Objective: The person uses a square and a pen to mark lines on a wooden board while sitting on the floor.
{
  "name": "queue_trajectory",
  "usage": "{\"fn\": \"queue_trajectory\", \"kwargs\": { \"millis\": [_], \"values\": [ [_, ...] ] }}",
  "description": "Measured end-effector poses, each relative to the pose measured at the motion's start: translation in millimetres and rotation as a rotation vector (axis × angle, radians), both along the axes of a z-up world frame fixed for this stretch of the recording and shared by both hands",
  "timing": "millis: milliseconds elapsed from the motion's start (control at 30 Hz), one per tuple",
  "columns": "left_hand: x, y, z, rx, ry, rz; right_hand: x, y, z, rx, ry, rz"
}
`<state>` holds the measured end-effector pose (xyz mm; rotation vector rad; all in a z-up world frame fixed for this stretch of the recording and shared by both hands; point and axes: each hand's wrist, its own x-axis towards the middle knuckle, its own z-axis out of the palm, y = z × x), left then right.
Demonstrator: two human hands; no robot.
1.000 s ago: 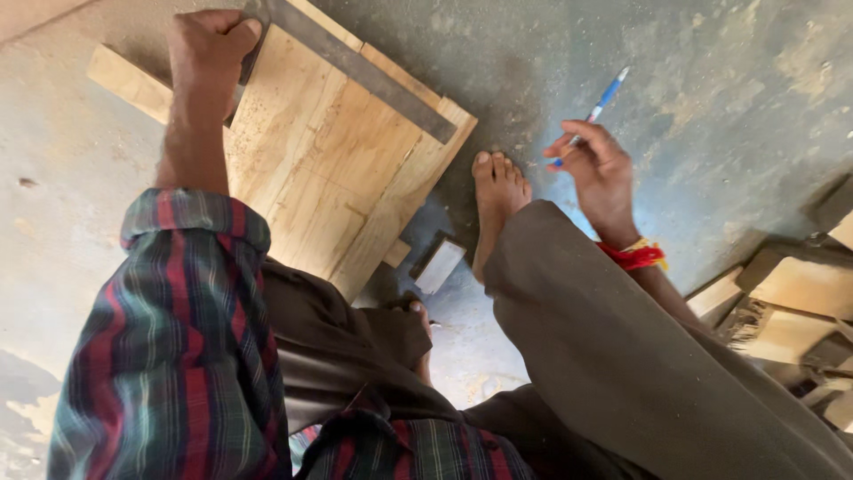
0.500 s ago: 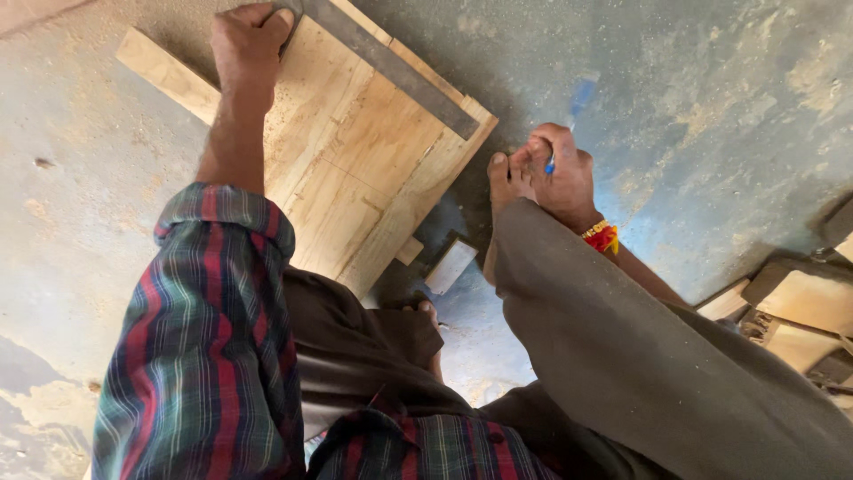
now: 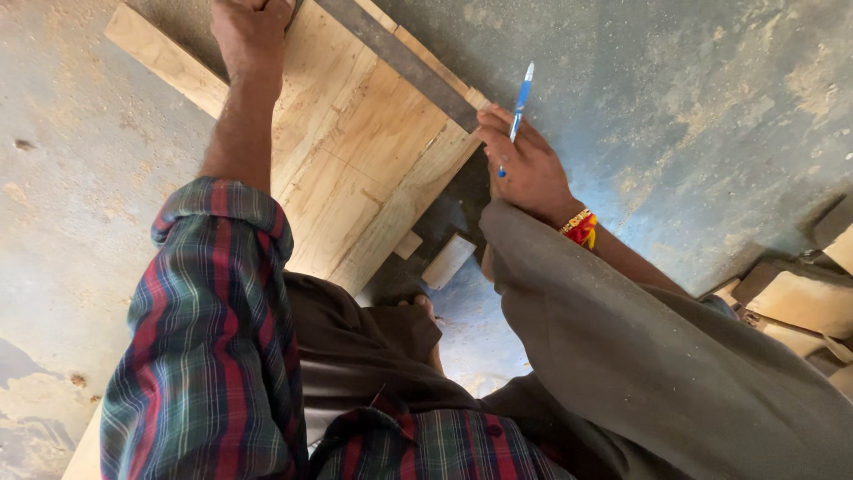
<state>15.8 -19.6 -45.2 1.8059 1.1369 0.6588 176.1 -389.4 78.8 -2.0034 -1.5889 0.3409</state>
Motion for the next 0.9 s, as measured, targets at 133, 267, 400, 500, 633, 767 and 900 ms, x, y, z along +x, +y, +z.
{"fn": "queue_trajectory", "kwargs": {
  "millis": [133, 267, 400, 500, 633, 767, 900],
  "values": [
    [0.2, -0.9, -6.7, -0.013, -0.028, 0.022, -3.0, 2.0, -3.8, -0.018, -0.075, 0.039],
    [2.0, 1.9, -12.6, 0.139, -0.006, -0.029, -6.3, 3.3, -7.3, -0.038, -0.091, 0.054],
    [4.0, -0.7, -15.9, 0.048, -0.026, 0.048, -7.3, 5.9, -9.7, -0.002, -0.129, 0.078],
    [3.2, -2.1, -14.4, 0.023, -0.01, 0.088, -10.3, 5.9, -6.2, -0.027, -0.133, 0.075],
    [-0.3, 6.3, -7.7, -0.016, 0.145, -0.026, -19.7, 6.1, -5.8, -0.056, -0.272, 0.06],
    [-6.8, 14.2, -10.0, 0.212, 0.296, -0.282, -21.6, 1.3, -15.2, -0.096, -0.362, 0.073],
    [-1.6, 7.3, -3.0, 0.154, 0.369, -0.355, -23.6, -5.2, -23.3, -0.085, -0.364, 0.059]
  ]
}}
